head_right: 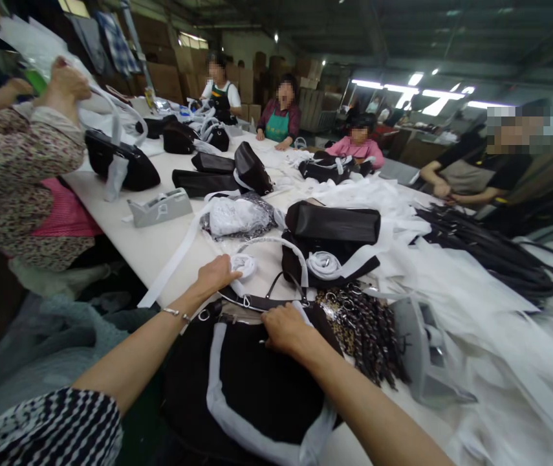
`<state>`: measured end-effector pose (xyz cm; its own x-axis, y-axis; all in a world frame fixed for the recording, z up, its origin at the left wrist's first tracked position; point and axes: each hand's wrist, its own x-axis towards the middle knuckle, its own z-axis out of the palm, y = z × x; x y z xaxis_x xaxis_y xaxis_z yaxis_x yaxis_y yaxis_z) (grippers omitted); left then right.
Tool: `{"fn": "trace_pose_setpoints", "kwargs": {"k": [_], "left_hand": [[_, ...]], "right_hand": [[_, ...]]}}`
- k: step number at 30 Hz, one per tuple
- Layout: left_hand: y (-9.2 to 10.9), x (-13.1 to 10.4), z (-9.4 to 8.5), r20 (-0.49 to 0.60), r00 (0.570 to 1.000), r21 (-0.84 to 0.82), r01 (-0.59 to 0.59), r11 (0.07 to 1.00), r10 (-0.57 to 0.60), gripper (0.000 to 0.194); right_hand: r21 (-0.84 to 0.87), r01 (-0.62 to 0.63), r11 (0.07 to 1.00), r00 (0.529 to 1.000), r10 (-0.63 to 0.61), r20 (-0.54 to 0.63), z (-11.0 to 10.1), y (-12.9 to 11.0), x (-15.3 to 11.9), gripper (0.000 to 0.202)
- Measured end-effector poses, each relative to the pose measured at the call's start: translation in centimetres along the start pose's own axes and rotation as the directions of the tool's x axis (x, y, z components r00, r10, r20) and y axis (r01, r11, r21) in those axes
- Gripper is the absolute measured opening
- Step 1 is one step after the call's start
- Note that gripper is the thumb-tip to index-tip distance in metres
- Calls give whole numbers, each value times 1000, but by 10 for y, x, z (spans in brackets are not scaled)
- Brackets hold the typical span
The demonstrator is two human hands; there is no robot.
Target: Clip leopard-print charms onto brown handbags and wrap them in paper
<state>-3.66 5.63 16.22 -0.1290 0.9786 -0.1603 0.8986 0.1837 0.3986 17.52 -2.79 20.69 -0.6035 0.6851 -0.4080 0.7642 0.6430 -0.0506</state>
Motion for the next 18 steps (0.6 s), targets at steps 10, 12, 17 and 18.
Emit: {"fn": "trace_pose_setpoints", "kwargs": {"k": [10,12,17,18], "left_hand": [[-8,26,15,-24,995,-171,87,981,-93,60],[-4,23,11,-74,994,-195,65,979,-81,54],[12,-15,-20,-330,940,-241,-174,955,88,34],[17,-26,-27,-393,906,-262,-277,924,160,35]], "right_hand": [[0,46,999,998,-46,40,5,-1,13,38],[16,72,997,997,-73,25,-3,-1,9,25],[-20,110,994,983,-112,-142,-16,-1,-12,15],[-39,116,993,979,-121,-162,-18,-2,-17,17]]}}
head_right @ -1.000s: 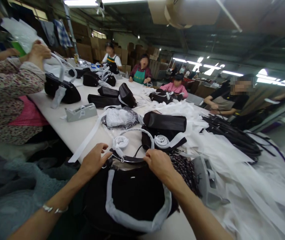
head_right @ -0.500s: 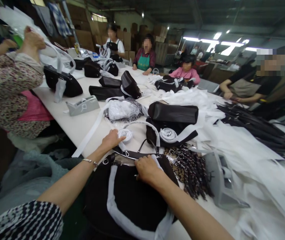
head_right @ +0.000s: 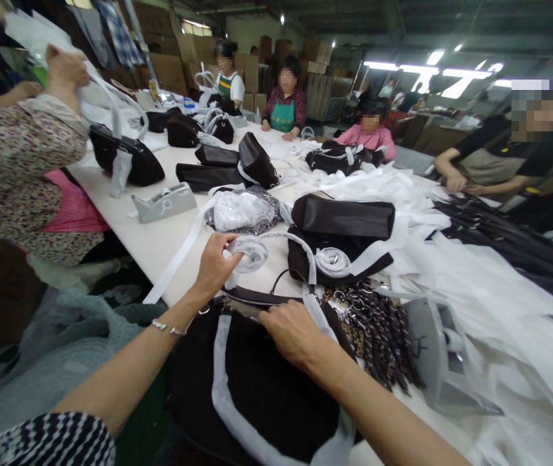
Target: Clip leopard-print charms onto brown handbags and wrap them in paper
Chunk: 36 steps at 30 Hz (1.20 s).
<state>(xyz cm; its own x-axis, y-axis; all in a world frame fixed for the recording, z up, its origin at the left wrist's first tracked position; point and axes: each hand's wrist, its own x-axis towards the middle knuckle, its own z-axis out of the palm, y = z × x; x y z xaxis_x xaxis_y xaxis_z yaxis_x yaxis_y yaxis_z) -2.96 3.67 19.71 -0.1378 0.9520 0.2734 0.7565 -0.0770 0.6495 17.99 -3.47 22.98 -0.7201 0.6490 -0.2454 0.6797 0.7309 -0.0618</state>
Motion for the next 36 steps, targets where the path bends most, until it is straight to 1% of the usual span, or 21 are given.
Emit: {"fn": "trace_pose_setpoints", "kwargs": {"k": [1,2,4,6,9,10,12,14,16,19,20,22,23,25,26,28,30,32,33,34,36], "left_hand": [[9,-7,-8,-47,992,-85,-118,989,115,35],[17,-13,-14,-77,971,-161,-236,958,226,34],[31,-24,-22,-57,909,-265,-412,872,413,29],[39,-31,-23,77,872,-311,-440,842,484,26],[39,-37,-14,277,843,-304,-380,874,462,26],[38,-39,-10,334,822,-280,-380,882,460,28],[36,-43,-2,447,753,-238,-422,875,484,35],[36,-45,2,540,658,-296,-436,850,525,37],[39,-43,3,629,544,-440,-341,831,556,29],[40,-32,4,733,330,-620,-34,784,594,26],[39,-28,6,750,275,-641,75,764,602,28],[34,-23,13,791,206,-611,228,758,576,30],[31,-23,18,827,176,-562,255,787,534,29],[24,-26,32,898,119,-441,221,870,425,25],[21,-28,39,921,101,-390,183,902,377,22],[17,-32,51,942,95,-331,122,936,321,16],[15,-32,56,953,105,-294,90,952,284,15],[12,-27,52,959,128,-263,61,963,254,20],[11,-23,46,957,155,-256,47,966,246,22],[9,-20,36,950,196,-253,34,967,242,24],[5,-16,8,904,341,-273,-5,962,258,26]], "right_hand": [[-17,17,1000,1000,-17,-20,-3,-1,-4,19],[-32,37,999,998,-38,-41,-5,-3,-8,20],[-57,60,997,995,-64,-79,-7,-6,-16,18],[-73,47,996,992,-55,-110,-7,-8,-24,17],[-72,1,997,986,-13,-167,-3,-8,-37,17],[-63,-13,998,981,0,-195,-2,-8,-40,16],[-28,-39,999,968,31,-249,-2,-6,-45,14],[30,-49,998,959,56,-277,-4,-3,-47,12],[110,-51,993,958,79,-276,-10,0,-48,11],[258,-41,965,955,114,-275,-22,4,-49,11],[306,-38,951,954,125,-271,-27,5,-49,10],[376,-53,925,963,146,-225,-36,5,-49,11],[394,-70,917,970,154,-186,-38,6,-47,10],[408,-105,907,981,161,-107,-39,7,-42,10],[413,-115,903,984,160,-77,-37,8,-39,12],[446,-128,886,986,160,-36,-28,13,-30,14],[503,-135,854,988,152,8,-16,21,-22,16],[556,-145,819,988,152,33,-2,30,-14,17],[574,-158,804,986,162,44,6,34,-12,18],[591,-185,786,981,180,67,14,38,-9,18],[635,-273,723,962,224,158,32,45,-6,17]]}}
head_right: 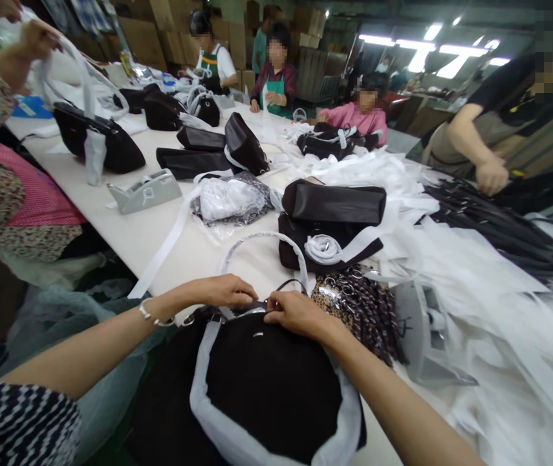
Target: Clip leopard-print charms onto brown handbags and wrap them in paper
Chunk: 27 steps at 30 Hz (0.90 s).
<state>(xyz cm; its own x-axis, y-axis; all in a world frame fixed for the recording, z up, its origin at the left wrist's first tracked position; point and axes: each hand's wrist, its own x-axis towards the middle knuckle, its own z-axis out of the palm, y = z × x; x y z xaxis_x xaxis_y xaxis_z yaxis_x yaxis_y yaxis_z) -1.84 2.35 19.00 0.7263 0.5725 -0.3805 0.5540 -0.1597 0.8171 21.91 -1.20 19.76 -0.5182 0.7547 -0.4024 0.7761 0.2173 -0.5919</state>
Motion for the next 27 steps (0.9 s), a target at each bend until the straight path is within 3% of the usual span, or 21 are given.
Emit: {"fn": "trace_pose_setpoints", "kwargs": {"k": [2,3,5,7,8,10,12,14,16,17,18,20,21,23,25,27], "left_hand": [[7,-34,-7,-129,988,26,-77,997,80,31],[12,-51,-7,-121,984,20,-132,991,134,34],[22,-83,5,96,965,-17,-242,970,242,45],[33,-104,29,104,951,51,-297,954,291,72],[38,-109,42,77,952,111,-304,946,297,74],[46,-111,63,71,953,146,-301,942,294,47],[50,-104,67,68,961,76,-275,959,270,19],[48,-90,51,-9,976,-120,-216,969,217,21],[39,-69,23,-212,970,-371,-189,909,115,26],[32,-56,7,-339,940,-464,-207,861,43,29],[23,-41,-7,-474,880,-498,-234,835,-37,29],[3,-9,-30,-606,764,-451,-101,887,-222,25],[-8,6,-36,-625,737,-437,-56,898,-258,22],[-27,30,-40,-642,706,-402,20,915,-298,21],[-41,43,-35,-649,697,-374,55,926,-304,22],[-47,47,-27,-652,698,-350,69,934,-296,24]], "right_hand": [[110,-87,990,994,79,73,9,13,7,18],[161,-111,981,990,95,104,13,19,10,18],[220,-116,969,987,88,132,17,26,15,18],[236,-79,969,988,44,150,16,28,18,24],[240,-52,969,986,12,164,13,27,18,28],[251,1,968,976,-56,211,7,25,18,35],[273,30,962,953,-110,284,2,24,16,36],[321,33,947,935,-142,324,0,24,16,34],[373,13,928,922,-156,355,0,28,18,35],[413,-18,911,921,-145,360,0,30,20,37],[478,-66,876,939,-108,328,-1,33,23,40],[658,-140,740,985,37,168,-7,41,29,41],[743,-130,657,989,138,52,-12,46,31,39],[830,-57,555,942,305,-139,-26,55,32,35],[828,14,561,884,380,-272,-41,62,30,33],[766,53,640,817,413,-402,-51,63,28,35]]}}
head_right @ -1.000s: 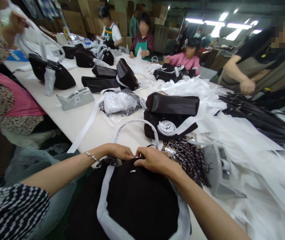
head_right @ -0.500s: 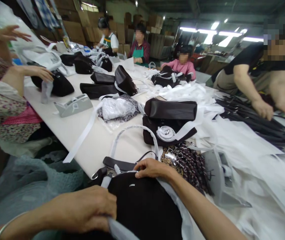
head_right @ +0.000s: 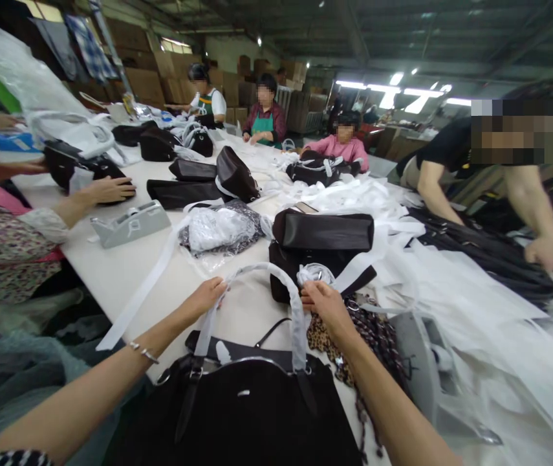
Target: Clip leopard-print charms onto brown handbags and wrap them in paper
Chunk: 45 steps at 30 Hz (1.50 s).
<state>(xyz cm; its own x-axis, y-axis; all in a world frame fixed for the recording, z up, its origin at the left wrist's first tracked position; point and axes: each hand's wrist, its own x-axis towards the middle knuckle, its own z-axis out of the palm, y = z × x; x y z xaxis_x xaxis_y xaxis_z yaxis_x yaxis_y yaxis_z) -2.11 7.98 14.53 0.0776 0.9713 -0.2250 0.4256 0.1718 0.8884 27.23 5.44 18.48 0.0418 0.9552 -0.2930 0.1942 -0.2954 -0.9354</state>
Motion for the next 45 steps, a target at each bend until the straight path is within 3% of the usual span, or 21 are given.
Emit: {"fn": "trace_pose_setpoints", "kwargs": {"k": [2,4,6,8,10,12,13,17,20,23,26,29,34,37,39,42,45], "left_hand": [[-2,-2,2,12,1000,29,-21,999,20,33],[2,0,0,17,999,90,-52,995,50,39],[9,7,-2,4,996,192,-92,977,93,38],[16,18,-2,-33,988,312,-136,940,153,36],[21,30,1,-54,975,413,-176,893,217,41],[24,43,7,-25,969,478,-205,854,247,47],[24,50,9,5,970,496,-215,841,245,46],[28,70,15,135,972,498,-233,835,191,19],[41,73,9,253,949,407,-280,870,187,10],[69,63,-7,357,906,247,-326,912,227,11],[102,43,-26,459,832,-51,-327,944,313,16],[130,20,-40,549,771,-265,-208,942,324,21],[153,-24,-46,602,754,-319,-75,945,263,24],[152,-48,-45,567,796,-291,-46,956,211,38],[145,-61,-42,551,819,-250,-18,968,158,47],[133,-76,-35,575,807,-162,-46,986,133,48],[125,-80,-25,559,820,-98,-82,992,124,44]], "right_hand": [[-178,102,979,993,-110,-36,2,-7,1,44],[-380,167,910,985,-174,18,12,-13,4,48],[-534,199,822,978,-202,55,25,-18,9,38],[-661,243,710,958,-283,49,35,-21,16,24],[-774,312,550,902,-427,61,41,-21,25,16],[-855,338,394,853,-512,102,43,-18,34,15],[-878,325,353,854,-508,112,43,-16,39,17],[-889,232,394,930,-357,84,39,-11,55,31],[-873,240,425,944,-310,109,30,-17,61,23],[-741,305,598,939,-321,128,22,-35,58,21],[-462,418,782,908,-380,177,17,-66,42,40],[-390,513,765,856,-420,303,15,-101,16,35],[-415,552,723,811,-351,468,13,-131,-31,35],[-514,600,614,795,-386,467,12,-129,-50,28],[-649,610,455,787,-448,425,9,-123,-58,21],[-807,546,223,782,-481,396,6,-111,-65,18],[-864,478,156,819,-435,375,4,-98,-64,20]]}}
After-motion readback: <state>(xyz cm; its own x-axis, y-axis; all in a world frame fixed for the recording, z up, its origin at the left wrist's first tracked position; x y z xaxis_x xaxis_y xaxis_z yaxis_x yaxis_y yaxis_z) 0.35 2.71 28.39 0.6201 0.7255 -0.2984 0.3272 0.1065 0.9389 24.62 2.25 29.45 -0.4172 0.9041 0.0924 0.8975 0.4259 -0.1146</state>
